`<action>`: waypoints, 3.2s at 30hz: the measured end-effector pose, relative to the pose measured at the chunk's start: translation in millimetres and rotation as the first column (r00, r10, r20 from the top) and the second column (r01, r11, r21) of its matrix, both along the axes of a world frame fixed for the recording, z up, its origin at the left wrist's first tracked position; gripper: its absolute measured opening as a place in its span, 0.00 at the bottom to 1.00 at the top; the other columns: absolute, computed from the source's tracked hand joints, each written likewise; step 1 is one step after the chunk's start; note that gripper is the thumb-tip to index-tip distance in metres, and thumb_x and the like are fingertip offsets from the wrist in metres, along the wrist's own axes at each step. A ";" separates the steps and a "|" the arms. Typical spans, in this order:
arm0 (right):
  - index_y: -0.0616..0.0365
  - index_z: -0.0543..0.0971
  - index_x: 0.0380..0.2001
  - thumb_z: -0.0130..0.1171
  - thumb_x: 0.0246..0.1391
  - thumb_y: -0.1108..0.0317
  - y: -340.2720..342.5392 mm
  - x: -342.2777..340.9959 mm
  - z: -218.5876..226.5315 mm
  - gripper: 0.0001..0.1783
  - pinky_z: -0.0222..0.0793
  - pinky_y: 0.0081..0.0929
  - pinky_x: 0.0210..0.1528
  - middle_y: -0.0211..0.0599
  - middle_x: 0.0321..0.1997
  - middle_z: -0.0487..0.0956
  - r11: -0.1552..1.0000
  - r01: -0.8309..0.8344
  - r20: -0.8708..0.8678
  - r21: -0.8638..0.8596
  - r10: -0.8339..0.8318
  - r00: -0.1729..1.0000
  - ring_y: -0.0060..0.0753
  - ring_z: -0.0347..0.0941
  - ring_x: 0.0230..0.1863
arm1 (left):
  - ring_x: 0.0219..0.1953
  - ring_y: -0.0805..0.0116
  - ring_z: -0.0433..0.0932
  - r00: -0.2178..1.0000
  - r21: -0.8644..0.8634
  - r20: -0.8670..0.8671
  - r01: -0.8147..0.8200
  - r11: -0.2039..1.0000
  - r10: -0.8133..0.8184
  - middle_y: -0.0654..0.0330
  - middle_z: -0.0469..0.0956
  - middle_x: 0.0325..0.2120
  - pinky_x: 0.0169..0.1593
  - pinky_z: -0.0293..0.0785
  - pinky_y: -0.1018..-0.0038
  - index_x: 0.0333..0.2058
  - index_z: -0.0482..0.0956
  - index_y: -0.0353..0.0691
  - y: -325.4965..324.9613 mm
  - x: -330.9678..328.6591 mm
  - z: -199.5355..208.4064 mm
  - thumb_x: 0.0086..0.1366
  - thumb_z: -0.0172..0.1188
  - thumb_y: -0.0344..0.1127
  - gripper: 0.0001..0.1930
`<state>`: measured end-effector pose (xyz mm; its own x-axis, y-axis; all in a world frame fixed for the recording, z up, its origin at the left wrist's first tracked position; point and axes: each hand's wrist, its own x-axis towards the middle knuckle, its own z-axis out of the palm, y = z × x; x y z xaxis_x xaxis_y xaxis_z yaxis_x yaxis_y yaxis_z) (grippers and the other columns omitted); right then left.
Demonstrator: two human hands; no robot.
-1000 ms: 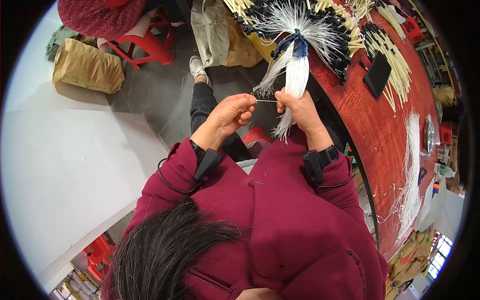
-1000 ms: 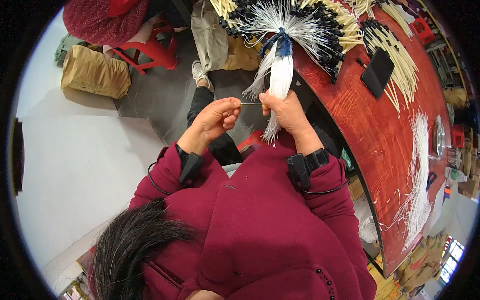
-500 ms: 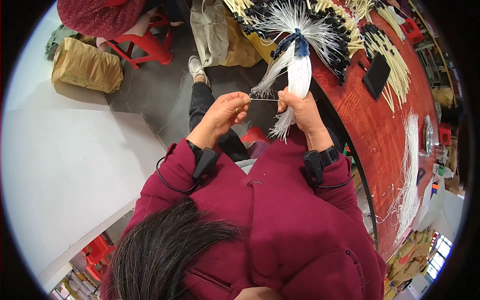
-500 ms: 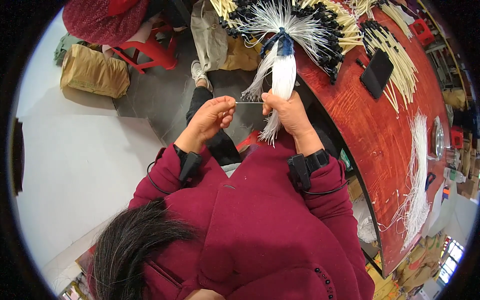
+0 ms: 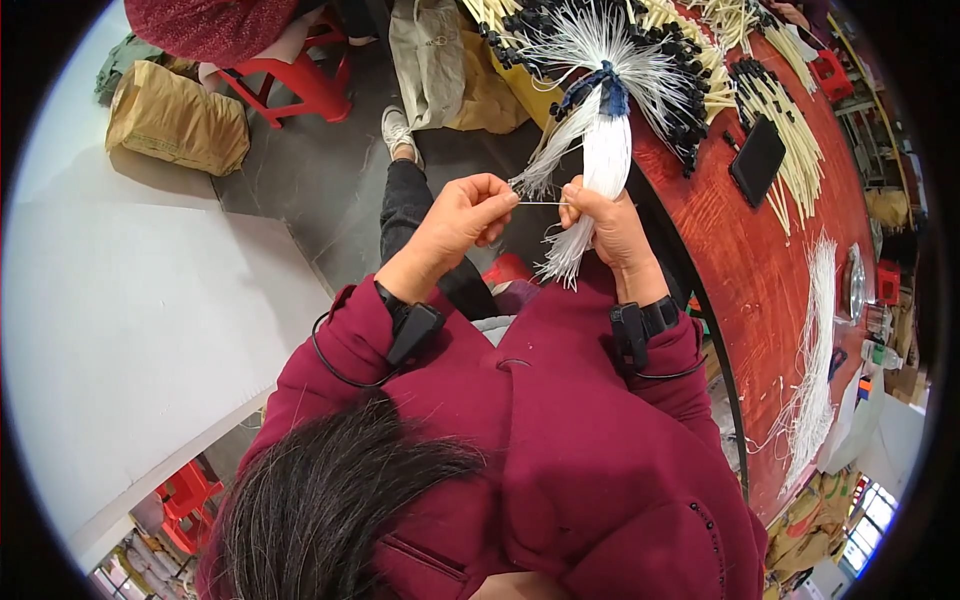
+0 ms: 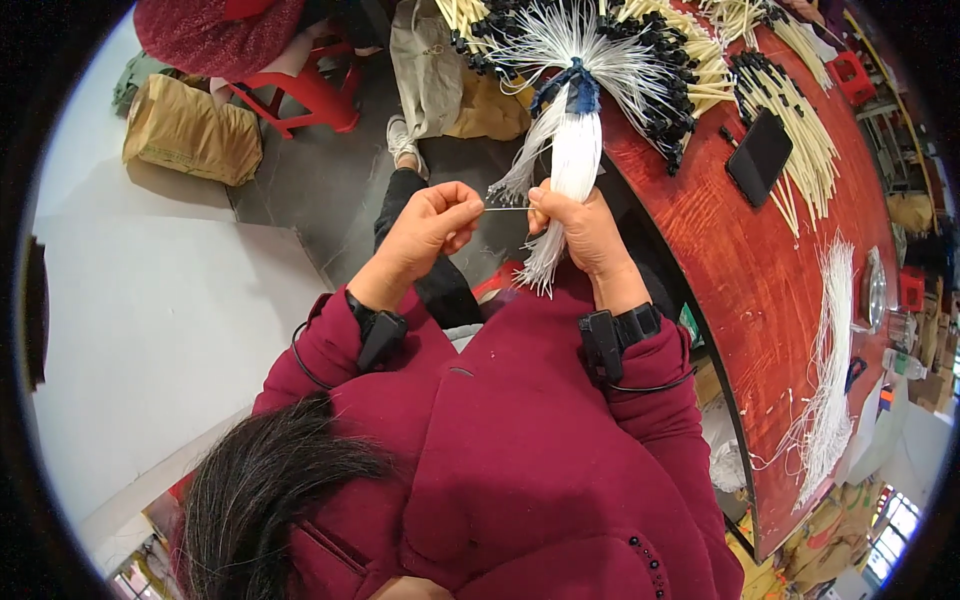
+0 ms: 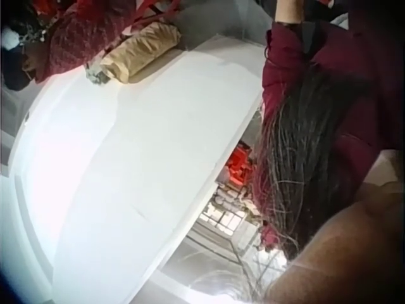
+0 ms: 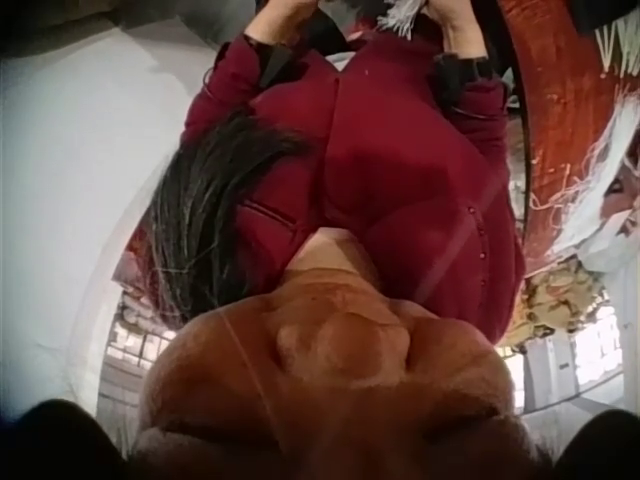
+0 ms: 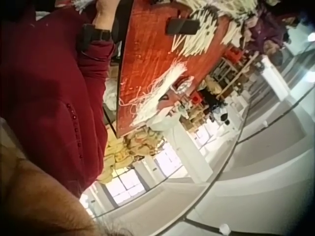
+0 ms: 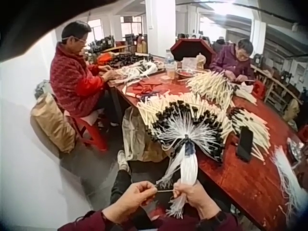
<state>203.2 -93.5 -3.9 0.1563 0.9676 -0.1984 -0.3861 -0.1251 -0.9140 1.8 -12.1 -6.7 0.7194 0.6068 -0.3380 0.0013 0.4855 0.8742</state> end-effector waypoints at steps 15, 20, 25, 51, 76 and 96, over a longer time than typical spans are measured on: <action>0.62 0.77 0.28 0.58 0.52 0.66 -0.5 -5.4 6.8 0.09 0.66 0.21 0.38 0.37 0.28 0.79 1.000 0.017 -0.059 -0.026 -0.018 0.998 0.24 0.71 0.30 | 0.19 0.81 0.67 0.926 -0.133 -0.090 -0.376 0.917 0.367 0.68 0.72 0.22 0.19 0.58 0.85 0.32 0.75 0.41 33.4 -32.9 -15.9 0.60 0.62 0.38 0.08; 0.62 0.79 0.30 0.57 0.53 0.62 -0.1 -6.3 1.9 0.12 0.66 0.23 0.41 0.40 0.33 0.81 0.999 -0.049 -0.039 0.009 0.049 0.998 0.23 0.70 0.33 | 0.19 0.84 0.65 0.883 0.258 -0.248 -0.337 0.906 0.399 0.71 0.71 0.22 0.20 0.59 0.87 0.36 0.75 0.42 10.0 -13.9 -10.4 0.61 0.60 0.38 0.08; 0.63 0.79 0.31 0.57 0.54 0.61 -2.5 -8.5 -0.1 0.14 0.66 0.24 0.42 0.39 0.33 0.81 1.000 -0.026 -0.094 0.015 0.027 0.995 0.23 0.70 0.34 | 0.20 0.84 0.67 0.964 0.330 -0.206 0.228 0.916 -0.165 0.70 0.74 0.25 0.21 0.60 0.87 0.35 0.76 0.40 -22.1 14.3 -4.7 0.62 0.58 0.37 0.08; 0.64 0.77 0.28 0.57 0.54 0.66 -0.2 -20.0 -1.1 0.10 0.67 0.21 0.28 0.31 0.22 0.77 0.985 0.159 0.123 -0.062 -0.150 0.981 0.23 0.73 0.23 | 0.18 0.80 0.67 0.939 -0.131 0.280 -0.170 0.977 0.201 0.66 0.73 0.18 0.22 0.62 0.85 0.35 0.78 0.36 -17.9 47.3 51.3 0.64 0.57 0.37 0.09; 0.61 0.77 0.23 0.57 0.54 0.66 1.0 -11.7 0.2 0.10 0.66 0.19 0.26 0.28 0.21 0.75 0.992 0.026 0.112 -0.122 -0.012 0.994 0.19 0.71 0.20 | 0.22 0.75 0.77 0.983 0.813 -0.167 0.094 0.575 0.076 0.61 0.78 0.23 0.25 0.70 0.77 0.27 0.75 0.33 1.0 26.7 -12.6 0.58 0.59 0.27 0.04; 0.60 0.76 0.20 0.56 0.54 0.65 1.6 -6.8 2.1 0.12 0.64 0.20 0.26 0.27 0.19 0.74 0.992 0.015 0.123 -0.128 0.001 0.992 0.18 0.69 0.20 | 0.28 0.74 0.80 0.998 0.167 -0.056 0.015 0.986 -0.005 0.62 0.80 0.28 0.27 0.73 0.82 0.32 0.73 0.37 -9.3 23.0 4.5 0.64 0.56 0.32 0.05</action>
